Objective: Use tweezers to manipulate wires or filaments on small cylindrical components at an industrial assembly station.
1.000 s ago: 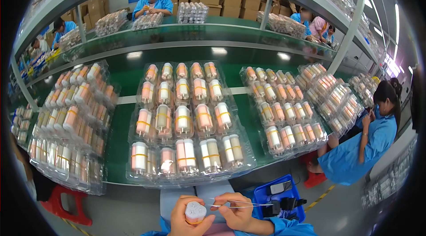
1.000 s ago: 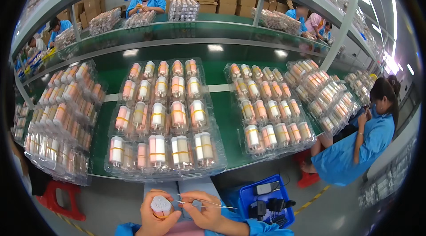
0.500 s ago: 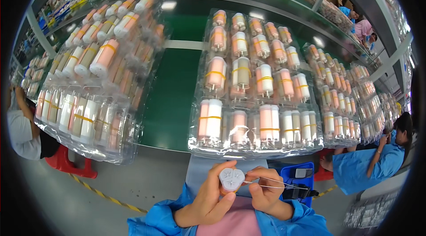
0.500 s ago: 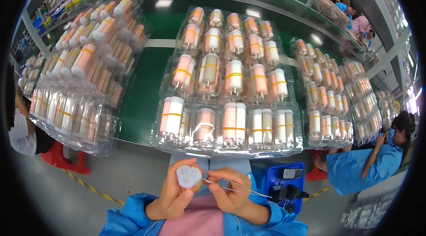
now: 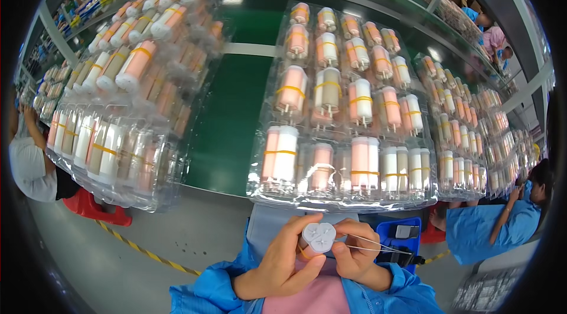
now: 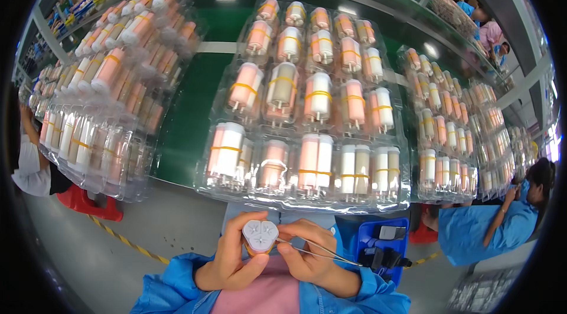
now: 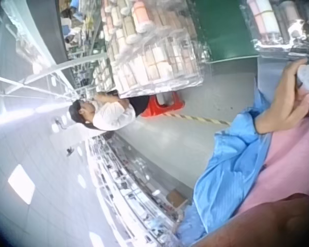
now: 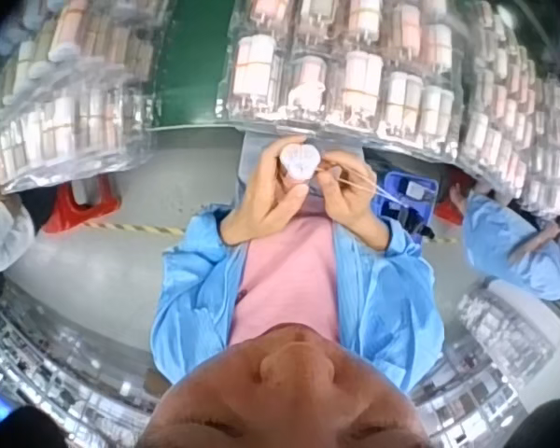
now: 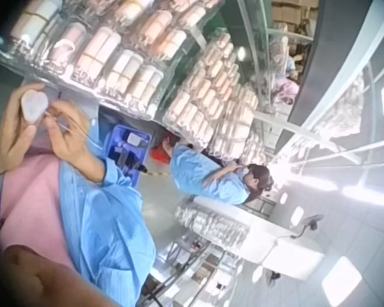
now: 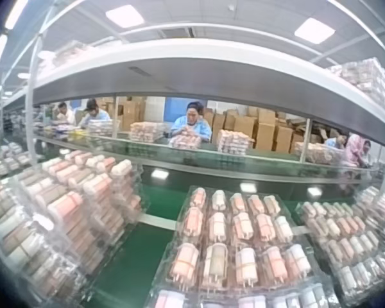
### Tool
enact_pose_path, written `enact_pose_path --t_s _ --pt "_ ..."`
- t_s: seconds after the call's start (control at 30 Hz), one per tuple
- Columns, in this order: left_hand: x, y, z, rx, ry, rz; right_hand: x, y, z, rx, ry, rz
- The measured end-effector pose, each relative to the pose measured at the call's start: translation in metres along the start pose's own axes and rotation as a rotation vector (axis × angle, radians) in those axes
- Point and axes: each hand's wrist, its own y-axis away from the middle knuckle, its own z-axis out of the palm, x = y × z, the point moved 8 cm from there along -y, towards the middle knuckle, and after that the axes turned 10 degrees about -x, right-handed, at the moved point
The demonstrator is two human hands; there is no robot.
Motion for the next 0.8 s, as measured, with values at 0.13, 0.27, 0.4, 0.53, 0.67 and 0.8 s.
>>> enact_pose_path --t_s 0.13,0.27,0.4,0.53,0.67,0.8 --pt "0.003 -0.008 0.012 -0.015 -0.056 0.012 -0.002 0.007 -0.014 0.041 0.001 -0.007" --pt "0.006 -0.017 0.023 -0.033 -0.11 0.046 0.0 0.015 -0.026 0.057 0.001 -0.001" --pt "0.0 -0.017 0.031 0.017 -0.093 0.054 -0.001 0.017 -0.032 0.051 0.02 -0.008" --pt "0.011 -0.022 0.029 0.098 -0.241 0.063 0.0 0.018 -0.037 0.049 0.057 -0.014" --pt "0.014 -0.025 0.031 0.122 -0.341 0.06 0.006 0.024 -0.041 0.062 0.011 0.008" --pt "0.013 -0.029 0.034 0.123 -0.388 0.063 0.008 0.026 -0.046 0.079 0.0 0.006"
